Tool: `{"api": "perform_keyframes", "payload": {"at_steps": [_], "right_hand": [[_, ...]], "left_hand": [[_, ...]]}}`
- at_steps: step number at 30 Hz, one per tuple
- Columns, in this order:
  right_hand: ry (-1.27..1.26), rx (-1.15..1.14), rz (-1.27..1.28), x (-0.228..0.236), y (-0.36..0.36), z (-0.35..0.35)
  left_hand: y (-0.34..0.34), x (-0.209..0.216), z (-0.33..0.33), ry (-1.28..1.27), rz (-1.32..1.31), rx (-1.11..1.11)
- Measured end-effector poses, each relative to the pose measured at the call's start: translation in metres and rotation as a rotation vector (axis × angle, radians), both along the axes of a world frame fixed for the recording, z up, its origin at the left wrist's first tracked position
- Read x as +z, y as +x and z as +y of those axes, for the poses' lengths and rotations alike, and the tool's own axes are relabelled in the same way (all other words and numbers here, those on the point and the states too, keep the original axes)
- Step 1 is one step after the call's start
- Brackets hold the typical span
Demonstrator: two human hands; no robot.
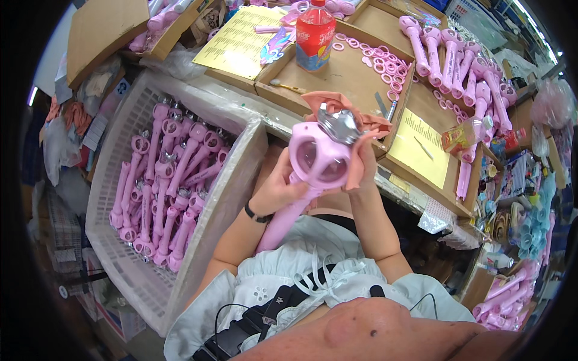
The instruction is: The person assembles pink light sticks by attaching a crown-shaped top to the handle, wiping the surface with a cloth, and testing the light function. They repeat this process for multiple units, placing finished items on the table.
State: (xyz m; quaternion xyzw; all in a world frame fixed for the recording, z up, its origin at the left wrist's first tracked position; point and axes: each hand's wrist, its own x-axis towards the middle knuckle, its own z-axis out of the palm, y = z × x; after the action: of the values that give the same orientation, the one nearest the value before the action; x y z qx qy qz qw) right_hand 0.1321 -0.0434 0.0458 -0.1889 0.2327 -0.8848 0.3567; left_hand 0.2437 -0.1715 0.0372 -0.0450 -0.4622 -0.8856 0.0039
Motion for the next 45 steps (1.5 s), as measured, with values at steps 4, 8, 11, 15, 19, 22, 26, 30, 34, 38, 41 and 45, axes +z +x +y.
{"api": "perform_keyframes", "payload": {"at_steps": [4,8,11,15,19,22,26,30,34,38,41,45], "right_hand": [[0.161,-0.118,-0.175,-0.001,0.003,-0.005],[0.09,-0.291,-0.167,-0.014,0.013,-0.018],[0.106,-0.634,0.183,-0.034,0.032,-0.038],[0.462,-0.842,0.614,-0.052,0.044,-0.036],[0.694,-1.076,1.034,-0.043,0.037,-0.023],[0.726,-1.274,1.489,-0.028,0.028,-0.018],[0.584,-0.51,0.309,-0.006,0.031,-0.015],[0.492,-0.242,0.019,0.013,0.026,-0.011],[0.282,-0.341,-0.216,0.012,0.02,-0.018],[0.368,-0.564,-0.105,-0.021,0.024,-0.018],[0.781,-0.828,0.614,-0.061,0.029,-0.013],[0.923,-0.941,0.954,-0.109,0.031,-0.019]], "left_hand": [[-0.008,-0.005,-0.006,-0.163,-0.129,0.106],[-0.012,-0.008,0.005,-0.545,0.025,0.402],[-0.012,-0.009,0.001,-0.42,-0.022,0.288],[-0.011,-0.011,-0.008,-0.203,-0.121,0.188],[-0.006,-0.011,-0.008,-0.084,-0.189,0.135],[-0.004,-0.011,-0.003,-0.157,-0.211,0.196],[-0.004,-0.009,0.002,-0.359,-0.118,0.295],[-0.001,-0.005,0.003,-0.456,-0.091,0.333],[0.001,0.001,0.005,-0.389,-0.111,0.215],[-0.004,0.001,0.007,-0.212,-0.11,0.102],[-0.007,-0.004,0.003,-0.156,-0.157,0.041],[-0.008,-0.011,-0.002,-0.069,-0.196,-0.045]]}}
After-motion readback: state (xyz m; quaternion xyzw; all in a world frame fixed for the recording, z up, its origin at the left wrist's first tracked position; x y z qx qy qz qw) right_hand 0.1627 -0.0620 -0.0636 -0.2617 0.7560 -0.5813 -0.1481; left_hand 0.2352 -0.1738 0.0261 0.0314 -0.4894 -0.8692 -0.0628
